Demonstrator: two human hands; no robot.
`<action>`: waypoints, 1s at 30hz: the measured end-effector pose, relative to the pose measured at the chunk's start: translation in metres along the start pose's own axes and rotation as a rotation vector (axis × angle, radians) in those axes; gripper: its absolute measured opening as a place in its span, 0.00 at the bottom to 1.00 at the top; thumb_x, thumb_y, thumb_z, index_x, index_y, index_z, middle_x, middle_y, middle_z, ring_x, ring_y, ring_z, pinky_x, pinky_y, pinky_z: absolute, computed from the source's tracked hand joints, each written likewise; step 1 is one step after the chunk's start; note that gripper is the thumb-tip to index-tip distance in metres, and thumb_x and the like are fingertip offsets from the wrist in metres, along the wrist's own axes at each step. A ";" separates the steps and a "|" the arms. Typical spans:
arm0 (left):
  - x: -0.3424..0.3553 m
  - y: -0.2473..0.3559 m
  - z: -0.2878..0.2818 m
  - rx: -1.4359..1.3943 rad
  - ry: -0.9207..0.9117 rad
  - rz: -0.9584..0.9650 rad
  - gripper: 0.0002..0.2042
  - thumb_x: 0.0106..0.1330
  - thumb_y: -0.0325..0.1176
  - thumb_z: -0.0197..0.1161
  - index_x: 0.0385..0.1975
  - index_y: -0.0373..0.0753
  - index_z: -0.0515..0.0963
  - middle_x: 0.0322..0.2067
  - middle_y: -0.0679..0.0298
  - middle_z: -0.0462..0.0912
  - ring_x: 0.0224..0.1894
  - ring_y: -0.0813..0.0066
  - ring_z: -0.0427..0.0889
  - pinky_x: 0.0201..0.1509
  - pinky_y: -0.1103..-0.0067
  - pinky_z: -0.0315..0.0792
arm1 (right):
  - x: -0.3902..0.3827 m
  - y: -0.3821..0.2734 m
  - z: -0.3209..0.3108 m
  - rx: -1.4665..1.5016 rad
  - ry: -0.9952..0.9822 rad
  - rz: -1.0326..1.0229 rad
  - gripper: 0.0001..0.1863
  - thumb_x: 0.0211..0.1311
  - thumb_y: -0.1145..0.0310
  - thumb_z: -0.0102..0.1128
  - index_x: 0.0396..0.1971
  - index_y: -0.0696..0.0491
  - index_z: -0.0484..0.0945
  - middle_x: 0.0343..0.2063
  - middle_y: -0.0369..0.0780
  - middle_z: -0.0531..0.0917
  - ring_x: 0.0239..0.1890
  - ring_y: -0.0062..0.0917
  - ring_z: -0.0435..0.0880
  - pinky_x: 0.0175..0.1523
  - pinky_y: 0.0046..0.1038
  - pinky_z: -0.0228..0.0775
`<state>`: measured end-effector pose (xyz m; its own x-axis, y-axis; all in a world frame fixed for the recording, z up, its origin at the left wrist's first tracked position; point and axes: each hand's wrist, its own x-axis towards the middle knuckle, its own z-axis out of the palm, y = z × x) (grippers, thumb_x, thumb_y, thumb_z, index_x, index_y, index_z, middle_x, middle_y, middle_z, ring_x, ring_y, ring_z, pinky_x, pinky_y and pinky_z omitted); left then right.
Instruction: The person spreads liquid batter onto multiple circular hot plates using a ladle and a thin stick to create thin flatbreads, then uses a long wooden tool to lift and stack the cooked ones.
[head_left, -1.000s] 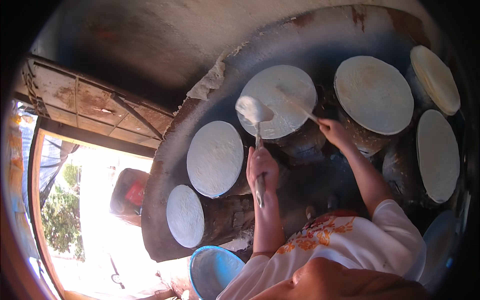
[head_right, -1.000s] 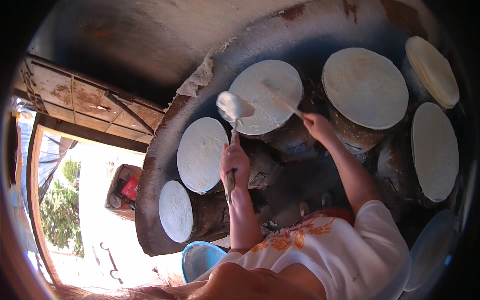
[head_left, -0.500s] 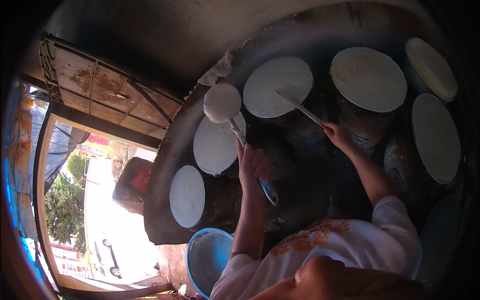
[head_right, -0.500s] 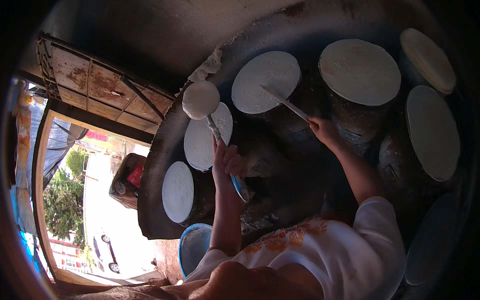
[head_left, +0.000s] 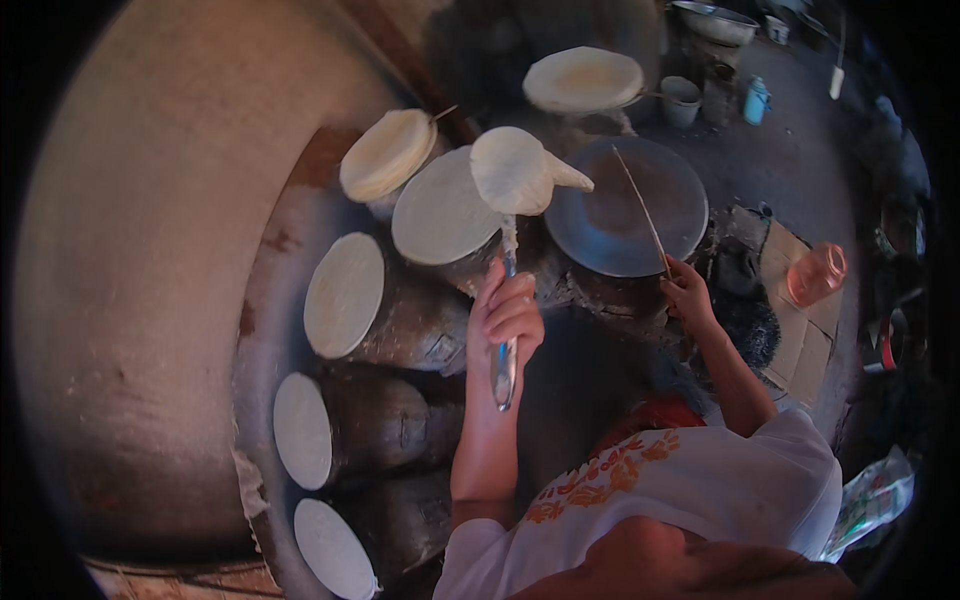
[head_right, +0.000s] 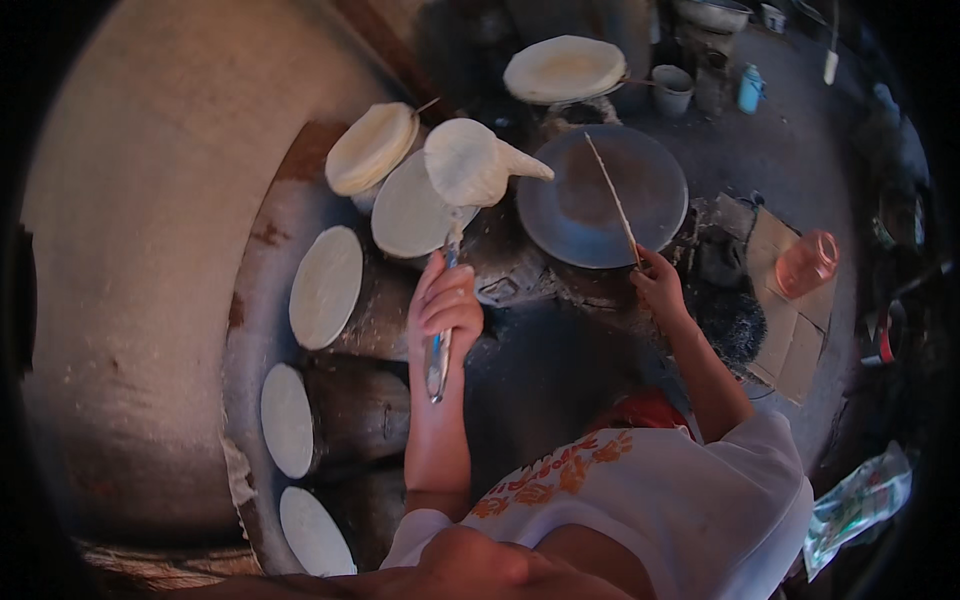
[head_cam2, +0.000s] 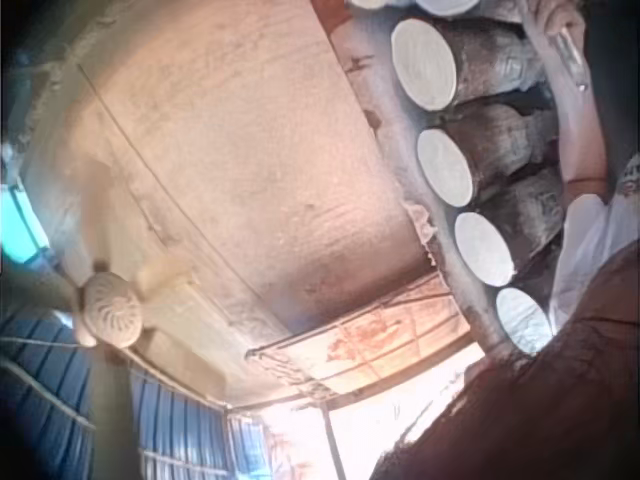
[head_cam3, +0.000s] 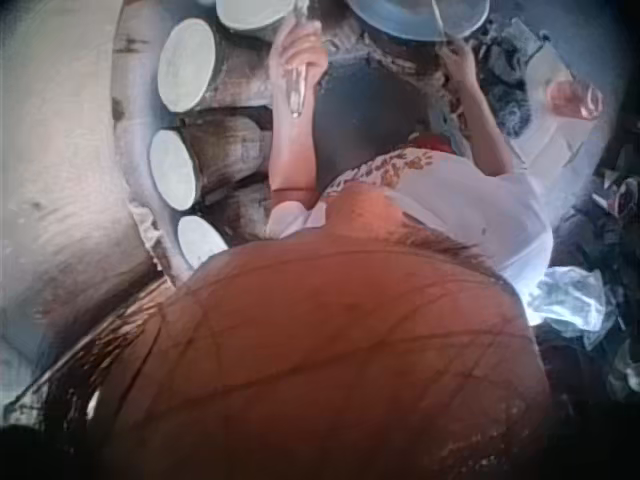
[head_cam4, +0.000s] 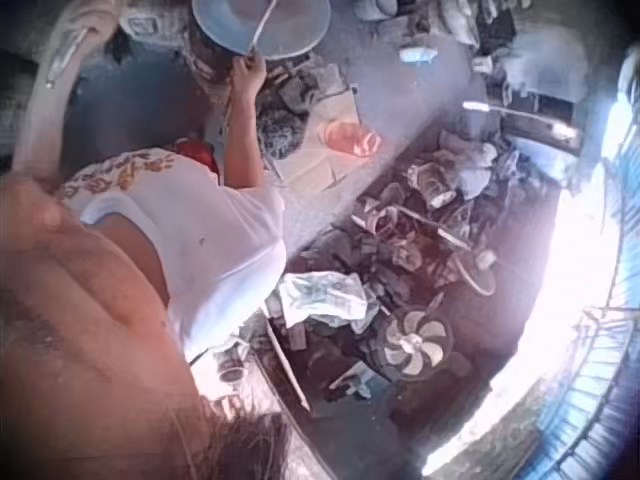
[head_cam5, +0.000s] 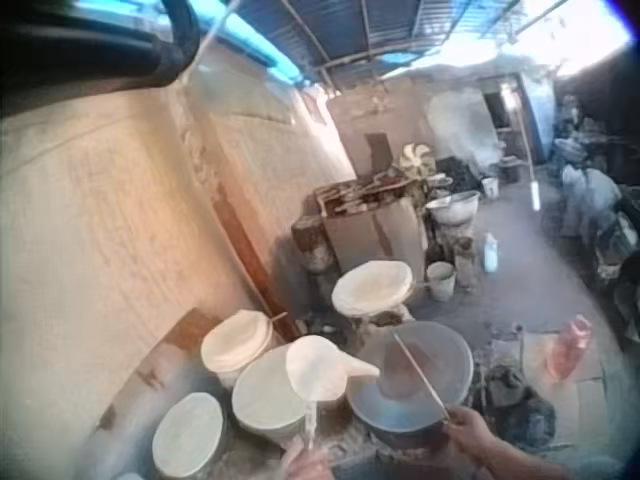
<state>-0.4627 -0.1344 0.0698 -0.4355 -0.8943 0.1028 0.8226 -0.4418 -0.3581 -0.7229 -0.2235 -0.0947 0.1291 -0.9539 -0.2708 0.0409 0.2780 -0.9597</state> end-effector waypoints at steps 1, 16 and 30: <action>0.034 0.001 -0.012 -0.007 0.053 -0.058 0.18 0.69 0.40 0.45 0.16 0.40 0.60 0.13 0.69 0.60 0.09 0.83 0.64 0.11 0.84 0.63 | 0.002 -0.001 -0.020 0.053 0.070 -0.001 0.26 0.58 0.77 0.51 0.59 0.52 0.63 0.20 0.32 0.68 0.17 0.14 0.64 0.18 0.20 0.57; 0.235 0.000 -0.195 1.734 0.671 -0.091 0.31 0.60 0.23 0.46 0.65 0.53 0.52 0.13 0.70 0.62 0.09 0.83 0.60 0.10 0.83 0.57 | 0.024 0.076 -0.036 -0.066 0.547 -0.158 0.24 0.43 0.82 0.53 0.47 0.58 0.73 0.37 0.38 0.72 0.37 0.22 0.74 0.39 0.22 0.68; 0.250 0.107 -0.141 2.311 0.567 -0.109 0.29 0.57 0.24 0.48 0.62 0.50 0.60 0.10 0.69 0.64 0.07 0.81 0.63 0.10 0.80 0.60 | 0.042 0.021 -0.001 -0.976 0.836 -0.334 0.20 0.45 0.80 0.53 0.41 0.50 0.77 0.39 0.39 0.76 0.40 0.34 0.75 0.42 0.30 0.72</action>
<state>-0.5353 -0.3949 -0.0741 -0.1771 -0.9486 -0.2622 -0.4659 -0.1539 0.8714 -0.7173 -0.2576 -0.1266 -0.4070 -0.8395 0.3600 -0.8176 0.1590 -0.5534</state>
